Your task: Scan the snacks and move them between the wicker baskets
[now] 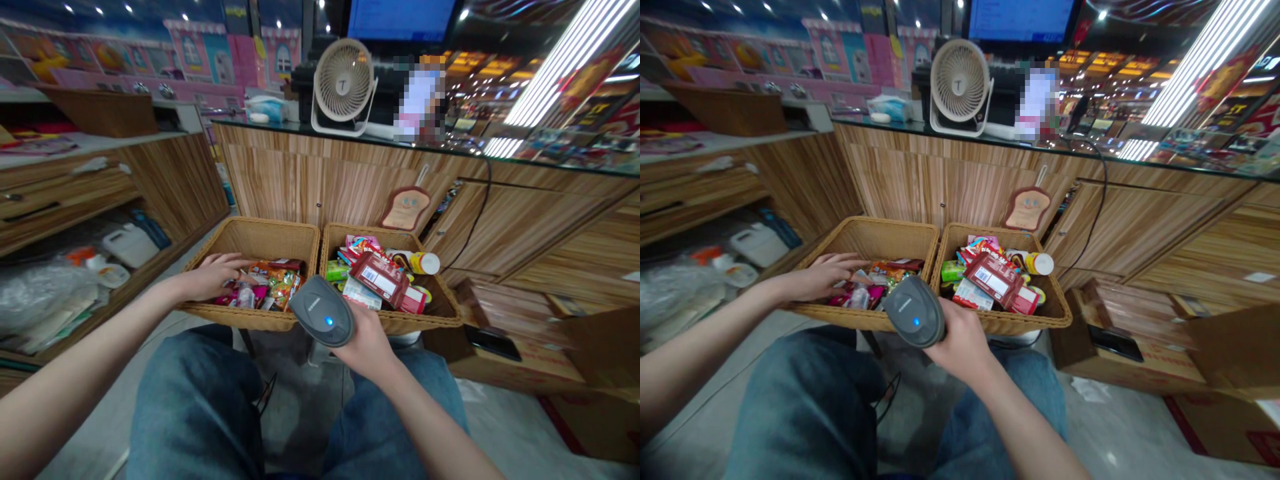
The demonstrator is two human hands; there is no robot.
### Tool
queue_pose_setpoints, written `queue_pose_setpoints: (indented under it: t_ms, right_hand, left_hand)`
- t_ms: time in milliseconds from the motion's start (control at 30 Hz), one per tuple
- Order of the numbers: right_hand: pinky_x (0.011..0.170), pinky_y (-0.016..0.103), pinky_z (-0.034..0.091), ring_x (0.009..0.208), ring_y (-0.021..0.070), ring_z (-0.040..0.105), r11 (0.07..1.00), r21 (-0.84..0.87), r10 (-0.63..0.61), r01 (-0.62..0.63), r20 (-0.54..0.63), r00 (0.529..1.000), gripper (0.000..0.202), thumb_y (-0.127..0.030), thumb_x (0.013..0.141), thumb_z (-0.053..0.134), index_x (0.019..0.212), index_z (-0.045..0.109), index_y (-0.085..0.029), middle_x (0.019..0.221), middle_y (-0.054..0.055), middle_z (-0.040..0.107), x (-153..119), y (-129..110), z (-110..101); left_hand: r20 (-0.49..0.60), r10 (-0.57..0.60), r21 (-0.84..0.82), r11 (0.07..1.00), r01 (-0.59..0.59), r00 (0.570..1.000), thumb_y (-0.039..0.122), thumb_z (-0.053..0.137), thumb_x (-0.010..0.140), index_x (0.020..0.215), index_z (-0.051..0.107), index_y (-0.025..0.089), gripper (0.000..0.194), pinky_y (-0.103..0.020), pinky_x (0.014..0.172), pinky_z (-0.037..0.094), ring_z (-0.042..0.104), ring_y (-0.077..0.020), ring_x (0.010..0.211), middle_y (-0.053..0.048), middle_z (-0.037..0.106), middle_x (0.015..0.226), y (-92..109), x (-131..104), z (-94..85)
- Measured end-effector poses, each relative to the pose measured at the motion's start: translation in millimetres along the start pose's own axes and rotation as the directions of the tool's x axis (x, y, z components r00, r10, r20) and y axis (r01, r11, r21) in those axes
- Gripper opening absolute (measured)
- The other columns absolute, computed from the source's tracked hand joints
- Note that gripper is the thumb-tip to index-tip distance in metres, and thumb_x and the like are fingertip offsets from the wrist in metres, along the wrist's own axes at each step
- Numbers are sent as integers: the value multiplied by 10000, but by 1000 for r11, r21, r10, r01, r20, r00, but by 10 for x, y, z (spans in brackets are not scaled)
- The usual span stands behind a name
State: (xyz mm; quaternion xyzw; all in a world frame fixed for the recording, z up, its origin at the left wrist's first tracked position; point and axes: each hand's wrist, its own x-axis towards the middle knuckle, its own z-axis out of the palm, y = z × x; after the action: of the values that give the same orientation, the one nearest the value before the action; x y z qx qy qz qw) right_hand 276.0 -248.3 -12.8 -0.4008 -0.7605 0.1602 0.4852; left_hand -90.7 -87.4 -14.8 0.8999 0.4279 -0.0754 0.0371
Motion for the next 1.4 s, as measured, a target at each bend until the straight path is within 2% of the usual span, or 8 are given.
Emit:
queue_pose_setpoints:
  t_ms: [200, 367, 533, 633, 800, 1033, 1233, 1400]
  right_hand:
    - [610, 278, 525, 658, 215, 705, 1000, -9, 23, -23, 4, 1000, 84, -188, 801, 660, 844, 606, -236, 754, 32, 722, 3, 1, -8]
    - [603, 271, 519, 645, 209, 699, 1000, -19, 24, -24, -3, 1000, 80, -197, 802, 665, 830, 600, -235, 738, 28, 712, 0, 2, -20]
    - [605, 272, 524, 655, 212, 704, 999, -23, 27, -27, 0, 1000, 83, -204, 817, 675, 830, 601, -239, 739, 27, 713, -12, 14, -14]
    - [612, 277, 530, 672, 219, 713, 999, -27, 38, -38, 1, 999, 81, -214, 823, 687, 839, 612, -240, 756, 33, 726, -13, 21, -7]
    - [631, 290, 526, 701, 236, 733, 994, -37, 107, -106, 36, 994, 56, -237, 836, 695, 857, 643, -233, 784, 45, 756, -7, 36, -3]
    - [677, 325, 534, 763, 277, 758, 980, -112, 175, -163, 111, 978, 57, -245, 845, 687, 890, 664, -217, 835, 79, 779, -26, 63, 8]
    - [677, 311, 541, 745, 258, 752, 980, -103, 182, -172, 102, 978, 61, -237, 842, 695, 899, 676, -225, 837, 63, 786, -15, 42, 13]
    - [668, 313, 548, 746, 264, 761, 980, -107, 180, -169, 95, 979, 67, -227, 838, 708, 900, 685, -216, 840, 69, 793, -7, 30, 9]
  left_hand:
    - [20, -63, -23, 998, 63, 998, 213, 763, 794, 1141, 812, 410, 401, -606, 1258, 246, 444, -353, 1527, -19, 629, 1567, 72, 165, 68]
    - [-81, -33, 0, 999, 33, 996, 262, 764, 776, 1016, 789, 302, 244, -557, 1245, 263, 581, -332, 1395, -69, 756, 1346, 13, 175, 104]
    - [-268, 17, 24, 1000, -11, 963, 319, 710, 839, 968, 718, 264, 141, -529, 1195, 346, 733, -277, 1033, -66, 790, 1000, -8, 91, 95]
    - [-455, 73, 72, 996, -45, 887, 321, 666, 908, 976, 697, 271, 89, -600, 1225, 294, 738, -288, 1014, -60, 790, 995, 104, 31, 35]
    - [-742, 62, 88, 996, 5, 668, 303, 655, 997, 1115, 675, 290, 120, -638, 1283, 181, 738, -294, 1130, -56, 811, 1122, 495, -49, -25]
    - [-882, 42, 66, 997, 35, 469, 247, 741, 966, 1141, 635, 288, 209, -630, 1273, 197, 758, -279, 1121, -38, 821, 1146, 755, -59, 59]
    - [-885, 27, 59, 997, 53, 466, 272, 730, 984, 1117, 625, 279, 169, -629, 1260, 223, 763, -266, 1098, -42, 821, 1142, 759, -76, 52]
    - [-856, -46, -2, 996, 86, 516, 297, 687, 1005, 1134, 620, 290, 146, -637, 1259, 223, 750, -268, 1127, -51, 814, 1195, 800, -105, 31]
